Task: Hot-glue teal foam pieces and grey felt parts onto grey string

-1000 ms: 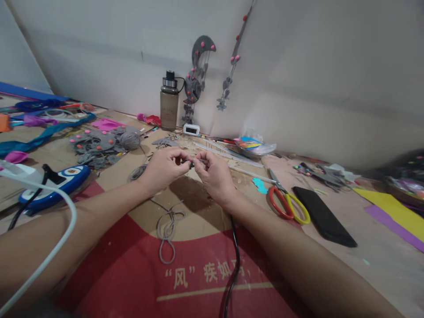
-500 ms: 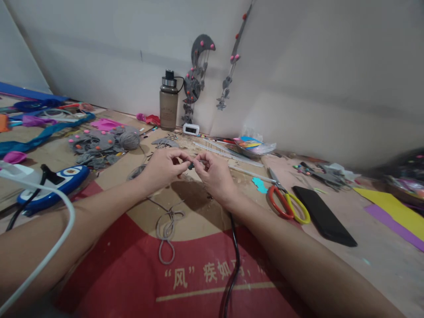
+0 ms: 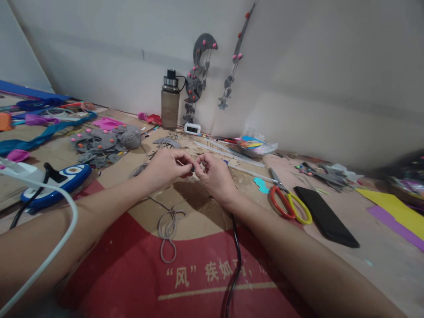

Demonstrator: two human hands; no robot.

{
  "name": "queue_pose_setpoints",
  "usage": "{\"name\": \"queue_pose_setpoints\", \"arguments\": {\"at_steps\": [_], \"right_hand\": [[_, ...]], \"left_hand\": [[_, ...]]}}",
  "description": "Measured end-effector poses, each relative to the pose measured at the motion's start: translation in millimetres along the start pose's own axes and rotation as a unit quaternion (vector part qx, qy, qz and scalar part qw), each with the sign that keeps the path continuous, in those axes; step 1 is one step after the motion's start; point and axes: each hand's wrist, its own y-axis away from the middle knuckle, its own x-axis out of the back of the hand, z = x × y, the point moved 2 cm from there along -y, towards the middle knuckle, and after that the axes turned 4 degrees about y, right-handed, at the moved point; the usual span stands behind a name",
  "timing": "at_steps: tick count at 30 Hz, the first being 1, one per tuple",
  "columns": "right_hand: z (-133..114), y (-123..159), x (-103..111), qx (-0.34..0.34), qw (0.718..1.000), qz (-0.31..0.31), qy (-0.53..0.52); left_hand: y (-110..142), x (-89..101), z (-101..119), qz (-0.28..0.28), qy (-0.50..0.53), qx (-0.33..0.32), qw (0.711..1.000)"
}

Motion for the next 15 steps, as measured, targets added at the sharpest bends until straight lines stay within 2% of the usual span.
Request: {"name": "queue_pose_setpoints", "arguments": {"at_steps": [7,12,15], "right_hand": [[-2.1,2.2,3.9,0.017,0.999,0.004,-0.036],[-2.3,3.5,4.8,0.022,0.999,0.033,-0.029],[-3.0,3.7,4.6,0.020,0.999,0.038,-0.027]], "left_hand": [[-1.2,-0.1,-6.4,0.005,0.044,0.040,0.998],[-4.3,4.1,-6.1,0.052,-0.013,-0.010,0.999],[-4.0,2.2,-7.5,0.048,0.027,0.021,0.998]]}}
